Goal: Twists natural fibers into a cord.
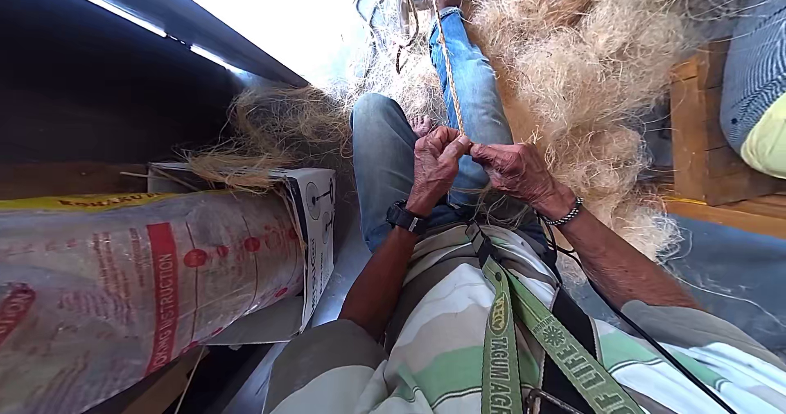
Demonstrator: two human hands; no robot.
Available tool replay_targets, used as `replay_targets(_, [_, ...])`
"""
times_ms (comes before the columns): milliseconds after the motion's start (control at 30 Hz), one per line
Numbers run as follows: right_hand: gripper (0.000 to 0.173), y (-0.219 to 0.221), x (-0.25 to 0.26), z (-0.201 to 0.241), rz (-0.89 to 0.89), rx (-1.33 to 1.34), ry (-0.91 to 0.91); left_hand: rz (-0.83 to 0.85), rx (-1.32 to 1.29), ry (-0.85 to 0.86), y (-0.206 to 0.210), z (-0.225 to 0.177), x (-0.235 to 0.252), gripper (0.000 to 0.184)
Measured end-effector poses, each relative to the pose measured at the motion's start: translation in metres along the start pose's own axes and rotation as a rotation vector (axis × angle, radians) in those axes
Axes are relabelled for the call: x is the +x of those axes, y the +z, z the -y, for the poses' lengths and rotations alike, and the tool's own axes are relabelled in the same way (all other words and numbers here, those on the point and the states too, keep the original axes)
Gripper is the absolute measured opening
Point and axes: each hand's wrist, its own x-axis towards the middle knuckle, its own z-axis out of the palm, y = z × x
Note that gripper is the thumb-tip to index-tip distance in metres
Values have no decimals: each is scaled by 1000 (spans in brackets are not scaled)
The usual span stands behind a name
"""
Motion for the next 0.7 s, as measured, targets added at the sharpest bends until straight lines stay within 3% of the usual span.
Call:
replay_targets(133, [21,-14,-28,-27,17,24,86,30,93,53,-3,-24,-16,16])
replay_targets(233, [24,-33,-66,-62,43,-8,285,33,80,67,-9,-29,-17,15])
replay_targets(333, [31,-55,-117,-110,145,91,716,14,46,66,-13,-30,-19,15])
replay_targets(433, [42,-72,-200,-155,213,263,1189,-8,93,82,-18,-26,-20,16])
replay_targets(533, [30,-87,-243,-152,-43,403,1519,-21,148,70,-20,-23,-22,15])
replay_targets(633, [12,-102,-243,-144,-430,608,1528,-19,174,62,-18,-18,-24,14])
replay_targets(700, [13,-116,-229,-142,-290,392,1513,-13,192,60,-16,-16,-20,14])
